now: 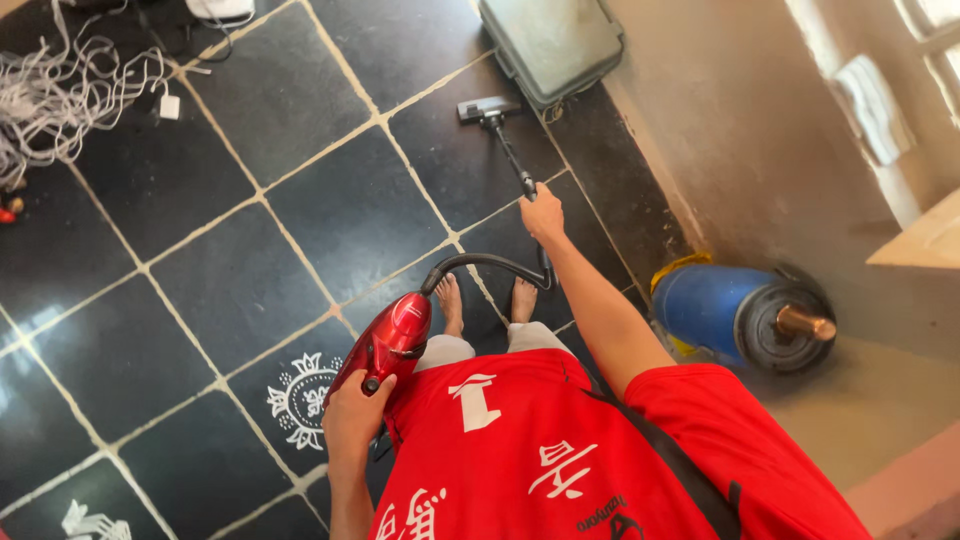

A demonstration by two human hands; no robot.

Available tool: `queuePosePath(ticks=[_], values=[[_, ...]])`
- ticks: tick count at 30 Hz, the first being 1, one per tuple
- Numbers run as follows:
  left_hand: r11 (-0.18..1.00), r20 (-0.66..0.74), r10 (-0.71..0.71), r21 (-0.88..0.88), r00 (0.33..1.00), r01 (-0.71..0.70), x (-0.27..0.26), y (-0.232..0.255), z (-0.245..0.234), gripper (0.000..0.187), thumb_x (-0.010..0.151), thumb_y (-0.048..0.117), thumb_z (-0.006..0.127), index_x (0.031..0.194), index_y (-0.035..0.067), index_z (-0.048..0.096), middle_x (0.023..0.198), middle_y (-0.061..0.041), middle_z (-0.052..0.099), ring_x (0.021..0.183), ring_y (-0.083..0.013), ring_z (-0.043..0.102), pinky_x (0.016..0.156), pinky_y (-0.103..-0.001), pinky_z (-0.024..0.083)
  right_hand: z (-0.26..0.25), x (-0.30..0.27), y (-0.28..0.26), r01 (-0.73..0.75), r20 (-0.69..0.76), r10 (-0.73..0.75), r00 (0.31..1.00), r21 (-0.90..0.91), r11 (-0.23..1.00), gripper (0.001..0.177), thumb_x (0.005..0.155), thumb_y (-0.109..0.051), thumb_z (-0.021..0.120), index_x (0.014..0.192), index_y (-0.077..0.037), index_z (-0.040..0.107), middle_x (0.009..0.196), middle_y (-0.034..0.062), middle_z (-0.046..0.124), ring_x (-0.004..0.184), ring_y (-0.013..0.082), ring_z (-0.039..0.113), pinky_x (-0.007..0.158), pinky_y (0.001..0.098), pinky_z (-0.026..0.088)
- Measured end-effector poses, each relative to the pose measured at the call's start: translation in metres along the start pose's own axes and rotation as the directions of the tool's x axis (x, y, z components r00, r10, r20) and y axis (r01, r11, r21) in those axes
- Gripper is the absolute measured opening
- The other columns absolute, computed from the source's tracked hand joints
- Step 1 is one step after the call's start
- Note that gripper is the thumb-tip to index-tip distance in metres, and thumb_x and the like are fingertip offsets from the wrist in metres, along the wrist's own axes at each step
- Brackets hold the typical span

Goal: The person vacuums the floor by hand, moving the vacuum head across the dark tiles and into a narrow corridor.

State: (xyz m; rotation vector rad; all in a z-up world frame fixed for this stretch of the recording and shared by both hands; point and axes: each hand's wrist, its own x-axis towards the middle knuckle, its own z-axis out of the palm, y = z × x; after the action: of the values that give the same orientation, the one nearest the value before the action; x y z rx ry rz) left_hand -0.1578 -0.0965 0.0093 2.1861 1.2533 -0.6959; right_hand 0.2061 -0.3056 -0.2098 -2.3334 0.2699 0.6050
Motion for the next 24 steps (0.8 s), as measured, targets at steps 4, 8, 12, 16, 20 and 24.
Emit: queuePosePath(ticks=[4, 8, 12, 16, 20, 24], values=[[0.994, -0.027, -0.046, -0.103, 0.999, 0.043, -0.029, 0.012, 0.03, 0.055, 0.086, 0.055, 0.068, 0.117, 0.01, 0.071, 0.104, -0.019, 0.076, 0.102, -0.0412, 0.071, 0.088, -0.049, 0.053, -0.011, 0.029, 0.018, 0.127, 0.038, -0.124, 0.992, -0.098, 0.987, 0.056, 0.09, -0.028, 0.067, 0.141, -0.011, 0.054, 0.088, 0.0167, 0.073, 0.056, 0.0253, 0.07, 0.055, 0.0385, 0.057], [0.982, -0.001, -0.116, -0.147, 0.993, 0.115, -0.057, 0.028, 0.061, 0.056, 0.086, 0.055, 0.069, 0.121, 0.011, 0.07, 0.107, -0.017, 0.076, 0.104, -0.0399, 0.071, 0.089, -0.048, 0.054, -0.03, 0.029, 0.041, 0.078, 0.217, -0.055, 0.975, -0.1, 0.992, 0.055, 0.088, -0.017, 0.059, 0.143, -0.01, 0.053, 0.079, 0.0185, 0.072, 0.052, 0.0248, 0.067, 0.049, 0.0385, 0.054], [0.972, 0.011, -0.168, -0.164, 0.986, 0.168, -0.077, 0.041, 0.084, 0.055, 0.081, 0.054, 0.071, 0.118, 0.014, 0.07, 0.106, -0.013, 0.076, 0.105, -0.0373, 0.07, 0.089, -0.049, 0.052, -0.056, 0.007, 0.081, 0.097, 0.283, -0.077, 0.956, -0.056, 0.994, 0.055, 0.086, -0.016, 0.058, 0.14, -0.01, 0.052, 0.073, 0.0147, 0.067, 0.048, 0.0242, 0.063, 0.045, 0.0397, 0.052], [0.975, 0.007, -0.154, -0.158, 0.988, 0.153, -0.09, 0.049, 0.096, 0.048, 0.082, 0.053, 0.071, 0.108, 0.012, 0.072, 0.099, -0.013, 0.077, 0.1, -0.036, 0.072, 0.084, -0.048, 0.054, -0.084, -0.014, 0.116, 0.092, 0.346, -0.056, 0.937, -0.087, 0.992, 0.053, 0.086, -0.016, 0.058, 0.139, -0.012, 0.056, 0.067, 0.0142, 0.064, 0.047, 0.0229, 0.061, 0.045, 0.038, 0.052], [0.987, 0.022, -0.118, -0.105, 0.993, 0.12, -0.095, 0.055, 0.102, 0.044, 0.082, 0.052, 0.073, 0.103, 0.013, 0.072, 0.095, -0.013, 0.077, 0.098, -0.0346, 0.072, 0.082, -0.048, 0.053, -0.105, -0.031, 0.129, 0.129, 0.395, -0.066, 0.916, -0.135, 0.982, 0.057, 0.085, -0.016, 0.059, 0.142, -0.014, 0.054, 0.065, 0.0134, 0.063, 0.047, 0.0232, 0.061, 0.046, 0.0382, 0.052], [0.987, 0.011, -0.113, -0.118, 0.994, 0.113, -0.1, 0.06, 0.111, 0.043, 0.083, 0.051, 0.072, 0.1, 0.012, 0.072, 0.092, -0.013, 0.077, 0.096, -0.0343, 0.072, 0.081, -0.048, 0.053, -0.103, -0.032, 0.119, 0.17, 0.421, -0.09, 0.902, -0.157, 0.973, 0.059, 0.085, -0.016, 0.059, 0.143, -0.014, 0.053, 0.065, 0.0137, 0.065, 0.047, 0.0235, 0.062, 0.047, 0.0385, 0.053]])
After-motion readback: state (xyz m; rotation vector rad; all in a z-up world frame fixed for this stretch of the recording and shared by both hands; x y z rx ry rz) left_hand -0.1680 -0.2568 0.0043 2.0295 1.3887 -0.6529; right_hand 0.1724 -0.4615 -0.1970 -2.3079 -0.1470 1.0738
